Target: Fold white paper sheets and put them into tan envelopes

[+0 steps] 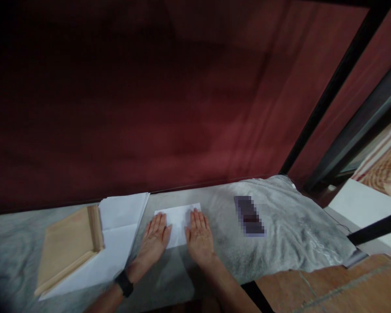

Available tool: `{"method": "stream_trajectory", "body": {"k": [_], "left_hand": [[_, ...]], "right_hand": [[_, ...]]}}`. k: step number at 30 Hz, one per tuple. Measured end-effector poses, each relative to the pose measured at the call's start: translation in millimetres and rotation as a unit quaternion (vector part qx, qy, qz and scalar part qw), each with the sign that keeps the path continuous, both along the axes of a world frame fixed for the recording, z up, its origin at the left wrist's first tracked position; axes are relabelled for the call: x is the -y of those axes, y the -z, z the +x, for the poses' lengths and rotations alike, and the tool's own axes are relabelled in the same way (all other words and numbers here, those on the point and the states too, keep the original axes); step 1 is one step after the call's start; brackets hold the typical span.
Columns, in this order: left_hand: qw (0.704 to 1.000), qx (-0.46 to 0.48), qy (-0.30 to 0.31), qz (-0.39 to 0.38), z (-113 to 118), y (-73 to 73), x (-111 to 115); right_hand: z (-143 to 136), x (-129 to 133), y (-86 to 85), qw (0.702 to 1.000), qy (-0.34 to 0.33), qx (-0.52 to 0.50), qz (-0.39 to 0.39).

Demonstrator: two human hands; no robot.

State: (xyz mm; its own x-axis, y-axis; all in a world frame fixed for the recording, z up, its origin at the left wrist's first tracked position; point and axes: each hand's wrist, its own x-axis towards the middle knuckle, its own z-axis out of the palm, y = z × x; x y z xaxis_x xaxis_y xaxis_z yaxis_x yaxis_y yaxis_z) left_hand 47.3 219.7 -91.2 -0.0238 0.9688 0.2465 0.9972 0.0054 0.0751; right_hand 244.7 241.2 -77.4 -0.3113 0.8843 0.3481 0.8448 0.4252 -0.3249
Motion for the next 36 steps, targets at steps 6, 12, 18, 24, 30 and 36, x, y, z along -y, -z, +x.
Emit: {"method": "stream_trajectory", "body": {"k": [6, 12, 18, 24, 30, 36], "left_hand": [[0.994, -0.014, 0.109, -0.018, 20, -4.4, 37], [0.991, -0.026, 0.127, -0.023, 2, -14.2, 42], [0.992, -0.040, 0.108, -0.051, -6, -26.0, 42], [0.983, -0.064, 0.123, -0.118, 3, -41.8, 34], [0.979, -0.068, 0.151, -0.121, 1, -31.7, 40], [0.983, -0.010, 0.170, -0.070, 5, -58.8, 37]], "right_hand": [[-8, 33, 16.5, 0.997, -0.074, 0.014, 0.015], [15, 35, 12.5, 0.999, -0.032, 0.039, -0.007], [23, 29, -0.2, 0.997, -0.007, 0.053, -0.055], [10, 28, -10.0, 0.992, -0.097, 0.063, -0.045], [-10, 31, -11.8, 0.985, -0.152, 0.044, -0.063], [-25, 28, -18.4, 0.989, -0.129, 0.052, -0.053]]}}
